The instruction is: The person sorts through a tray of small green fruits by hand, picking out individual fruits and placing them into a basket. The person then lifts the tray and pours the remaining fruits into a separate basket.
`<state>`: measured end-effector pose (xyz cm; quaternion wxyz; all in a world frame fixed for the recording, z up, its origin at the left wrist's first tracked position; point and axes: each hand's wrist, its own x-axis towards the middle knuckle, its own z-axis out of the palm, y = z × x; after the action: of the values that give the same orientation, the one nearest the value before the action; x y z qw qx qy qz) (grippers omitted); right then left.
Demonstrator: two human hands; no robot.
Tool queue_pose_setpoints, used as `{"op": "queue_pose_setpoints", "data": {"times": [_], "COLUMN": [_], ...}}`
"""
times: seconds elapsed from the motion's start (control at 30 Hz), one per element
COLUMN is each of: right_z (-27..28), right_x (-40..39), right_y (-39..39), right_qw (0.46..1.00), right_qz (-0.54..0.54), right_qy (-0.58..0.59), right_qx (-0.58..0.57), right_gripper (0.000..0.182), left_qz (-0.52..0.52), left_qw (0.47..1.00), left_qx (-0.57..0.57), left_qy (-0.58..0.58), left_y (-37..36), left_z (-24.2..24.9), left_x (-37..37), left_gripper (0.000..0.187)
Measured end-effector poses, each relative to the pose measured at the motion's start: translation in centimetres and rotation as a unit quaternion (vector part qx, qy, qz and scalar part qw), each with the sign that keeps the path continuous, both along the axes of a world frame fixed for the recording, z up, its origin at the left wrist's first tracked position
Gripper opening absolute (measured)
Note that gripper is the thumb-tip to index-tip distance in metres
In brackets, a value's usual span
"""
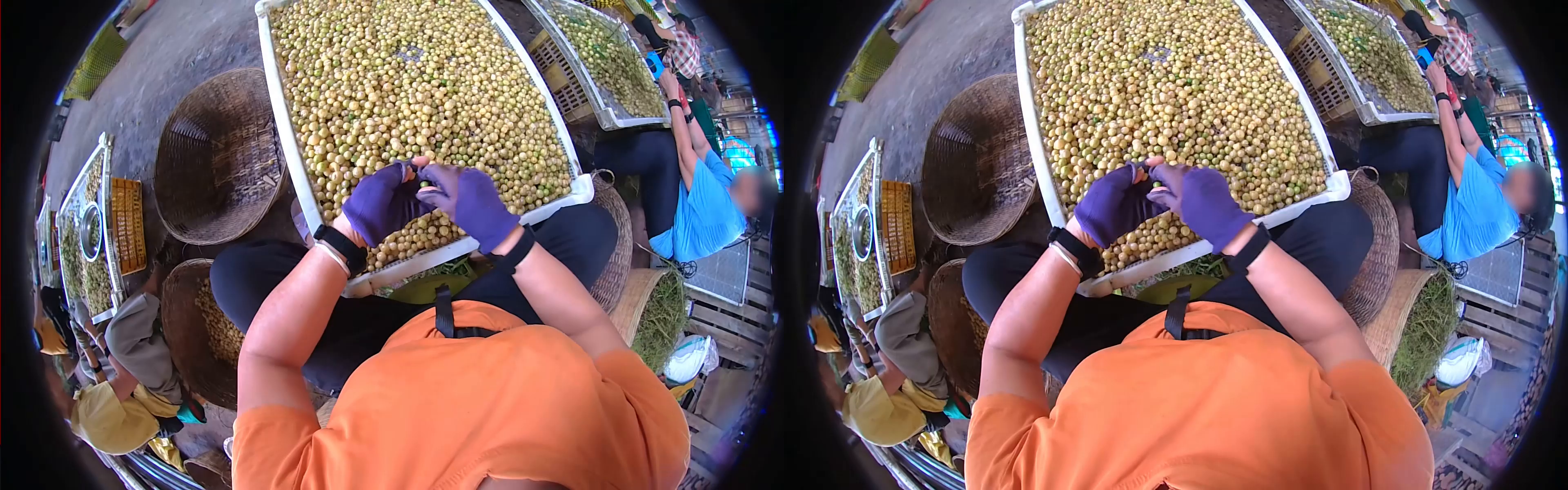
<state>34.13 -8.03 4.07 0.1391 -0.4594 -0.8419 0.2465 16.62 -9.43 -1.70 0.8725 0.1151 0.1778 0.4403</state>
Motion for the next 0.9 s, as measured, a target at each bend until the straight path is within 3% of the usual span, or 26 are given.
{"op": "queue_pose_setpoints", "data": {"times": [0.13, 0.23, 0.27, 0.33, 0.43, 0.47, 0.6, 0.7, 0.83, 0.87, 0.9], "right_z": [-1.6, -2.1, -2.1, -1.9, -4.2, -3.7, -3.7, -3.6, -4.0, -3.2, -3.6], "right_x": [-0.1, -0.1, 0.1, 1.0, 2.9, 3.1, 3.5, 2.7, 2.5, 2.5, 2.7], "right_y": [-0.2, -1.3, -1.2, -0.7, 1.8, 2.6, 5.1, 5.2, 5.1, 5.1, 5.4], "right_qw": [0.999, 0.986, 0.955, 0.827, 0.684, 0.707, 0.688, 0.642, 0.677, 0.753, 0.851], "right_qz": [0.025, -0.040, -0.105, -0.227, -0.288, -0.284, -0.209, -0.171, -0.166, -0.228, -0.222], "right_qy": [-0.015, 0.152, 0.225, 0.354, 0.541, 0.523, 0.517, 0.576, 0.560, 0.463, 0.355], "right_qx": [0.043, -0.047, -0.160, -0.372, -0.396, -0.383, -0.464, -0.477, -0.448, -0.408, -0.316], "right_gripper": [0.027, 0.022, 0.021, 0.019, 0.019, 0.016, 0.017, 0.015, 0.023, 0.025, 0.026], "left_qz": [0.029, 0.003, 0.009, 0.019, 0.091, 0.115, 0.130, 0.116, 0.131, 0.137, 0.155], "left_qw": [0.996, 0.998, 0.996, 0.991, 0.982, 0.979, 0.980, 0.981, 0.984, 0.984, 0.982], "left_qx": [-0.085, -0.067, -0.081, -0.110, -0.095, -0.098, -0.142, -0.113, -0.115, -0.113, -0.103], "left_qy": [-0.017, -0.002, 0.026, 0.080, 0.134, 0.135, -0.053, -0.103, -0.047, -0.024, 0.018], "left_y": [-0.8, -0.9, -1.0, -1.1, -0.7, -0.2, 1.1, 1.1, 1.1, 1.2, 1.3], "left_z": [1.2, 0.4, 0.6, 1.3, 0.5, 0.3, 0.5, 0.7, 0.3, 0.1, 0.0], "left_x": [0.1, -0.1, -0.1, -0.1, -0.6, -0.3, -1.1, -1.3, -1.4, -1.3, -1.5], "left_gripper": [0.037, 0.035, 0.035, 0.036, 0.040, 0.047, 0.062, 0.063, 0.040, 0.036, 0.035]}}
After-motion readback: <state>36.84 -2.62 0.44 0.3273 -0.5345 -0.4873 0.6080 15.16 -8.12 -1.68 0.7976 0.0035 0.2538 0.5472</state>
